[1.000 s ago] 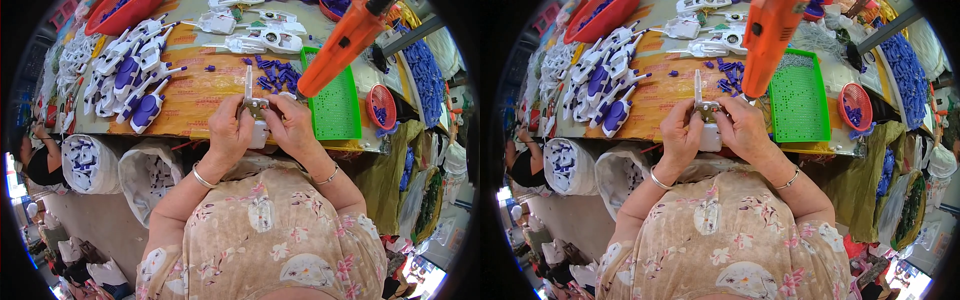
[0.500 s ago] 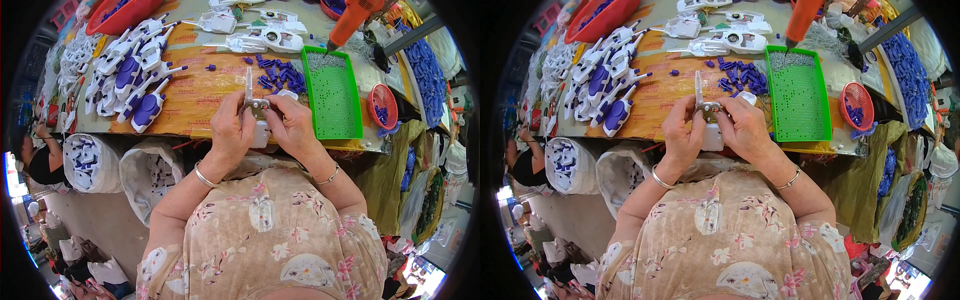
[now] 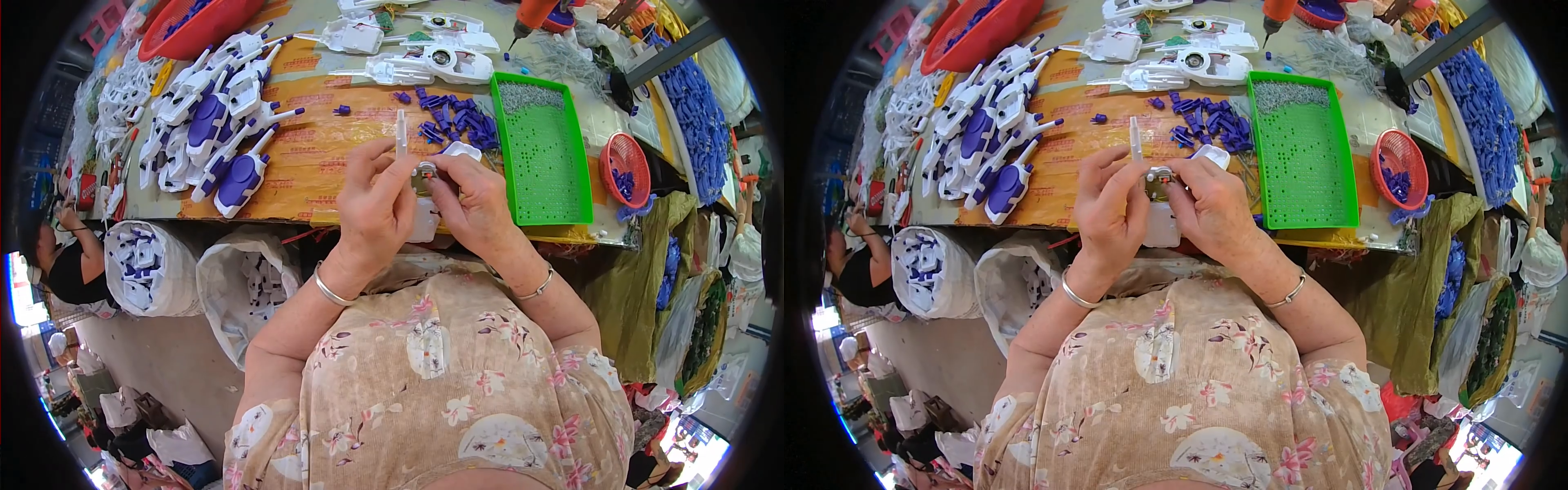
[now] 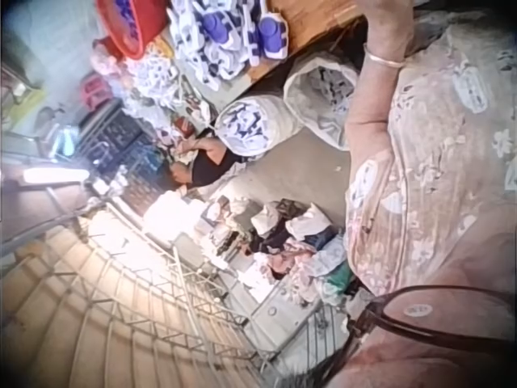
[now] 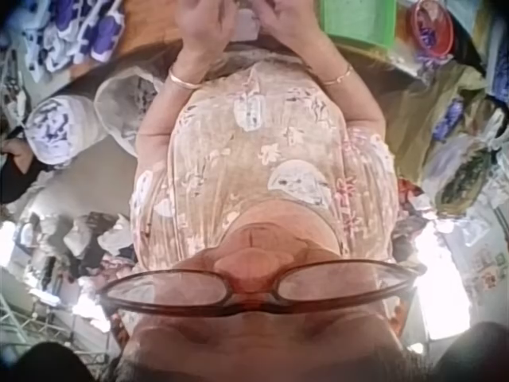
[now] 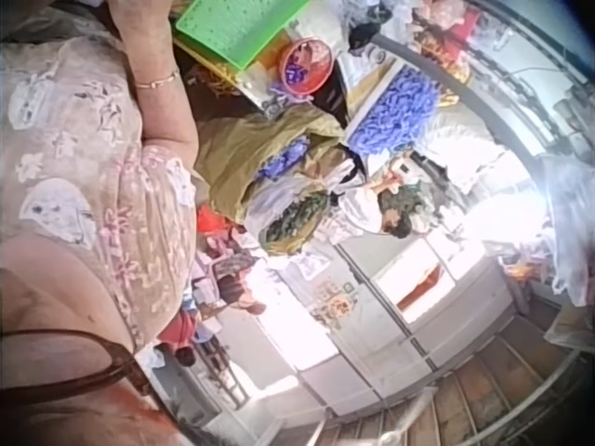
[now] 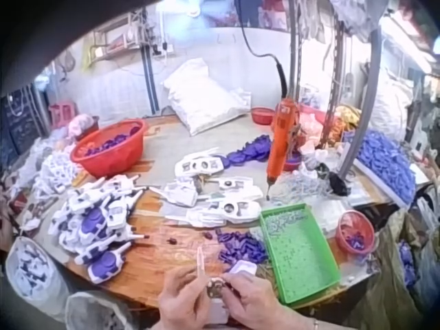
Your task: The person assembles plastic toy housings by securing internal components with screws using a handheld power tool.
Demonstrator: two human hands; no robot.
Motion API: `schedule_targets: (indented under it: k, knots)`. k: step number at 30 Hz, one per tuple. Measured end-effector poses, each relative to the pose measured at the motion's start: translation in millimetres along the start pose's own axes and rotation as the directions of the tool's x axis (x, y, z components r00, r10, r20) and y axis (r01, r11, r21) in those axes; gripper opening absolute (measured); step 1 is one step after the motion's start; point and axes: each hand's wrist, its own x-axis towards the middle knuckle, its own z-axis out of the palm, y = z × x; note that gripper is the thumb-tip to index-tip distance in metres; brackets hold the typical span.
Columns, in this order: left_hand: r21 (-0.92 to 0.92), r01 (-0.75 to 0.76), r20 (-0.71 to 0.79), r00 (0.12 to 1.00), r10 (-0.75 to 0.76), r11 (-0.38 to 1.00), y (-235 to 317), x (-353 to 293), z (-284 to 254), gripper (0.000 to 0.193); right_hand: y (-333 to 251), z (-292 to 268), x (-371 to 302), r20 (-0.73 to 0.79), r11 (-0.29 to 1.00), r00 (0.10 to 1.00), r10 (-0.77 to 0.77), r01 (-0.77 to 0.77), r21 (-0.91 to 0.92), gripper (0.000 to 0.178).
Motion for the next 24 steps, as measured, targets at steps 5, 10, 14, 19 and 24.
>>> schedule_targets:
  k: [5,10,14,19,24]
  knots:
    - [-0.001,0.015,0.119,0.993,-0.015,1.0,-4.6,1.4,-3.2,0.023,3.4,1.6,-1.1,-0.026,0.999,0.999,-0.036,0.035,-0.041,0.022]
    - [0.009,0.023,0.17,0.985,-0.024,1.0,-6.2,4.1,-5.2,0.017,4.3,1.4,-2.5,-0.007,0.999,1.0,-0.027,0.027,-0.042,0.022]
    - [0.014,0.035,0.156,0.987,-0.036,0.999,-4.6,4.8,-4.4,0.013,2.5,0.4,-2.8,0.022,0.996,0.999,-0.025,0.027,-0.08,0.022]
    - [0.061,0.091,0.171,0.98,-0.1,0.994,-2.7,2.1,-3.2,0.01,3.7,2.6,-4.2,0.027,0.995,0.999,-0.029,0.031,-0.096,0.022]
    - [0.125,0.106,0.155,0.98,-0.125,0.986,0.2,-0.3,-1.4,0.011,2.3,4.1,-2.8,0.02,0.993,0.999,-0.04,0.042,-0.111,0.022]
